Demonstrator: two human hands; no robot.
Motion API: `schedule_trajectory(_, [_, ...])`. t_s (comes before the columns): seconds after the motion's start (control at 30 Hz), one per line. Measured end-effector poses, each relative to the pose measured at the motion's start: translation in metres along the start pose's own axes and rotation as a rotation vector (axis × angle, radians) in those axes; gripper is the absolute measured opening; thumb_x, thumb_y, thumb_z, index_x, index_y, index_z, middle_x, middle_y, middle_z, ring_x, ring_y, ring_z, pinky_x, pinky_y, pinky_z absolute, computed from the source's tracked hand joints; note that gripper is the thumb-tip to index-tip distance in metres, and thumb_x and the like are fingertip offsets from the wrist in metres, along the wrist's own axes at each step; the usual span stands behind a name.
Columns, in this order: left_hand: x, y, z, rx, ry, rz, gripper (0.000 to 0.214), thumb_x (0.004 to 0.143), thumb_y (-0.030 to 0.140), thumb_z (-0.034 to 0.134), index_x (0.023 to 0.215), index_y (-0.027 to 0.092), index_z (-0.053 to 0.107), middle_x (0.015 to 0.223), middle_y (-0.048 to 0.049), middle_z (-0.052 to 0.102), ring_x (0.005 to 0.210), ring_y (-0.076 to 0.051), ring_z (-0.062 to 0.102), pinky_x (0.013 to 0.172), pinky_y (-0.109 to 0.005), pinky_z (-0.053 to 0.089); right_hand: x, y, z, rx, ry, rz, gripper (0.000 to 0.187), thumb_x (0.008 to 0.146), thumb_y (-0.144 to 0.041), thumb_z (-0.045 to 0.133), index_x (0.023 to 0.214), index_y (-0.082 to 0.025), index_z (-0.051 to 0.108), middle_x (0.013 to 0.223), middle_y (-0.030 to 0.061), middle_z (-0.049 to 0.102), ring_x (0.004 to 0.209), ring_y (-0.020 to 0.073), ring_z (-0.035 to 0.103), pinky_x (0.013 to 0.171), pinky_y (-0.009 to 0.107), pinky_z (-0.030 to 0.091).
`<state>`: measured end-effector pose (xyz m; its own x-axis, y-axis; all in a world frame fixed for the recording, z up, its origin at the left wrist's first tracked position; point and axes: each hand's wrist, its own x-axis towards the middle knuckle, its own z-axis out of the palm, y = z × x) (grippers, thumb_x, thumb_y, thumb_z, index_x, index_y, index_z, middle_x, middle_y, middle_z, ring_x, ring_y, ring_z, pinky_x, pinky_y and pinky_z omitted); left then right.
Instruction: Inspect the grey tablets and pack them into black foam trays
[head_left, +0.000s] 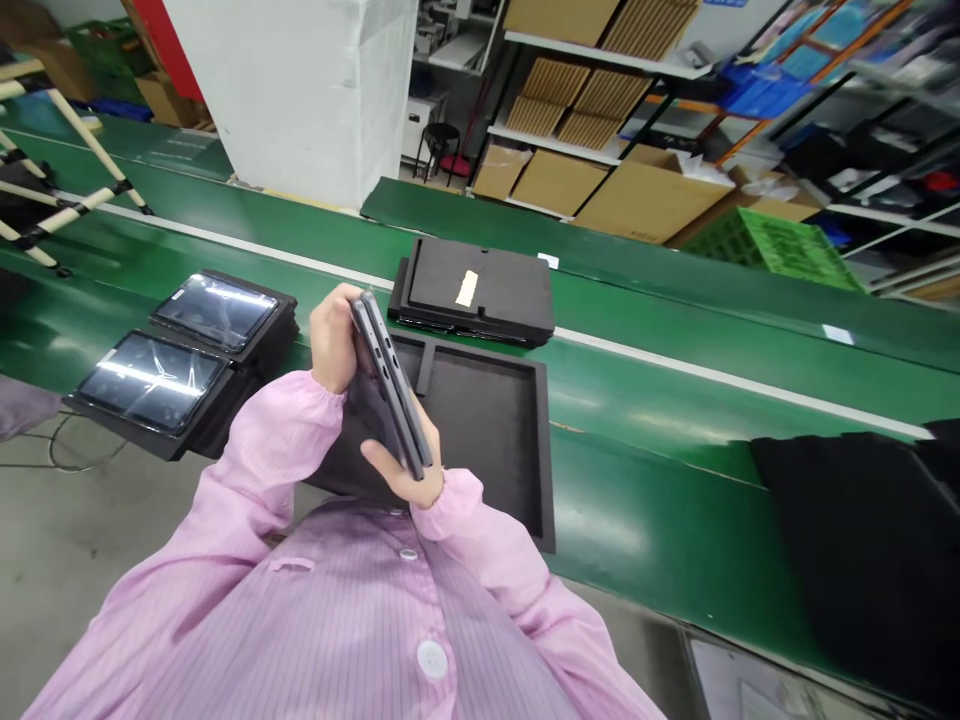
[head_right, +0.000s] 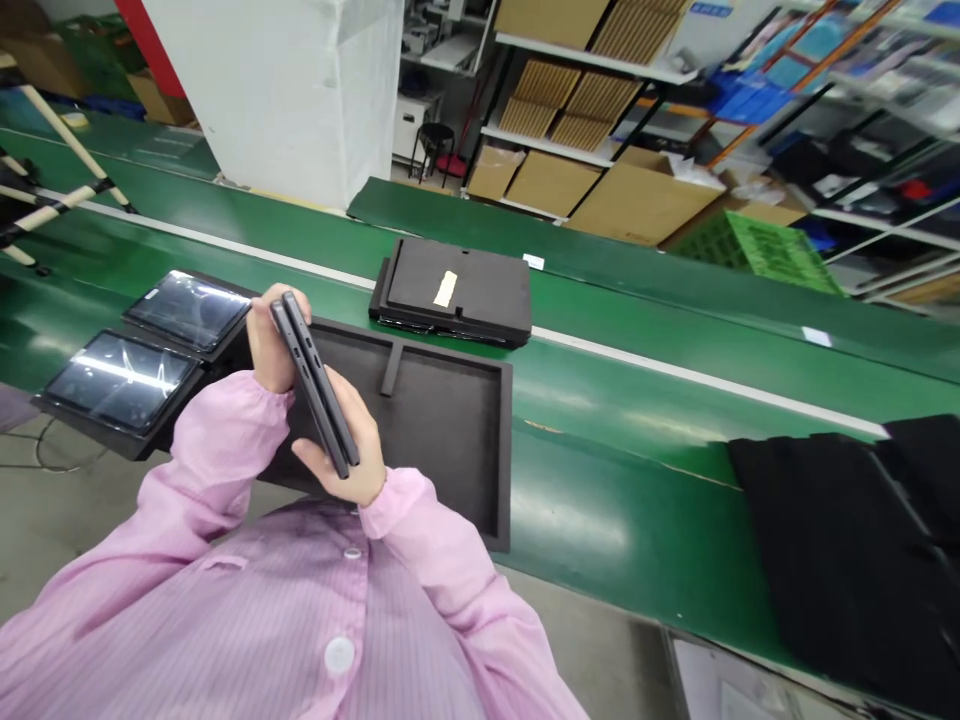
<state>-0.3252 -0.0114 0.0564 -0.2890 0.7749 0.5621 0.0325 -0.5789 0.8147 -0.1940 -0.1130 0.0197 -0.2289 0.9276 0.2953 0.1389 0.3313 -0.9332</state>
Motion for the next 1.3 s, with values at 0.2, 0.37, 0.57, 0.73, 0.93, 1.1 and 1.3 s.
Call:
schedule_trajectory(0.2, [0.0,-0.003,0.003,-0.121,-0.149,-0.068,0.068,0.083,0.08,0.039,0.073,0.018,0.066,0.067,-0.0029,0.061,0.065,-0.015,0.057,0.066,-0.031,0.044,-0.009,-0.026,-0.01,0.113,-0.116,-0.138,0.091,0.081,-0.067,0.059,0.154,-0.018,0.032,0.16,0.0131,0.033,0.148,0.0328,0.033,0.122,0.052,0.03])
schedule_trajectory(0.37, [0.005,-0.006,0.007,-0.21,-0.223,-0.154,0.068,0.077,0.082,0.045,0.07,0.018,0.067,0.065,-0.0034,0.064,0.066,-0.016,0.063,0.066,-0.031,0.05,-0.012,-0.033,-0.011,0.146,-0.069,-0.017,0.068,0.09,-0.051,0.059,0.15,-0.024,0.042,0.158,0.0082,0.039,0.146,0.0305,0.038,0.117,0.051,0.04])
schedule_trajectory(0.57, [0.009,-0.011,0.01,-0.214,-0.192,-0.218,0.061,0.082,0.076,0.046,0.069,0.02,0.068,0.064,-0.0031,0.066,0.069,-0.016,0.066,0.066,-0.029,0.052,-0.002,-0.034,-0.015,0.112,-0.044,-0.038,0.049,0.097,-0.038,0.049,0.145,-0.029,0.049,0.153,0.0009,0.047,0.144,0.0253,0.042,0.121,0.048,0.036])
schedule_trajectory(0.73, [0.011,-0.015,0.009,-0.205,-0.187,-0.224,0.062,0.082,0.077,0.045,0.071,0.021,0.069,0.066,-0.0031,0.067,0.07,-0.016,0.067,0.063,-0.029,0.052,0.004,-0.033,-0.016,0.107,-0.036,-0.006,0.046,0.098,-0.033,0.044,0.144,-0.03,0.051,0.151,-0.0026,0.049,0.142,0.0241,0.045,0.118,0.046,0.041])
schedule_trajectory(0.93, [0.012,-0.017,0.01,-0.202,-0.179,-0.233,0.062,0.083,0.076,0.045,0.073,0.021,0.071,0.069,-0.0033,0.069,0.073,-0.016,0.068,0.065,-0.029,0.053,0.007,-0.033,-0.015,0.182,-0.025,0.033,0.045,0.098,-0.033,0.043,0.142,-0.03,0.053,0.15,-0.003,0.05,0.14,0.0245,0.047,0.115,0.046,0.045])
schedule_trajectory(1.1, [0.013,-0.015,0.013,-0.204,-0.159,-0.292,0.058,0.084,0.072,0.048,0.071,0.02,0.07,0.067,-0.0029,0.068,0.077,-0.016,0.069,0.068,-0.029,0.053,0.01,-0.033,-0.017,0.206,0.004,0.042,0.044,0.097,-0.032,0.045,0.139,-0.03,0.056,0.148,-0.0031,0.052,0.138,0.0241,0.05,0.113,0.044,0.047])
schedule_trajectory(1.3, [0.013,-0.021,0.017,-0.203,-0.163,-0.301,0.054,0.083,0.071,0.051,0.071,0.021,0.067,0.066,-0.0017,0.065,0.078,-0.016,0.067,0.068,-0.03,0.051,0.012,-0.033,-0.02,0.167,0.015,0.055,0.045,0.096,-0.036,0.044,0.138,-0.028,0.058,0.147,-0.003,0.053,0.139,0.0233,0.049,0.115,0.043,0.044])
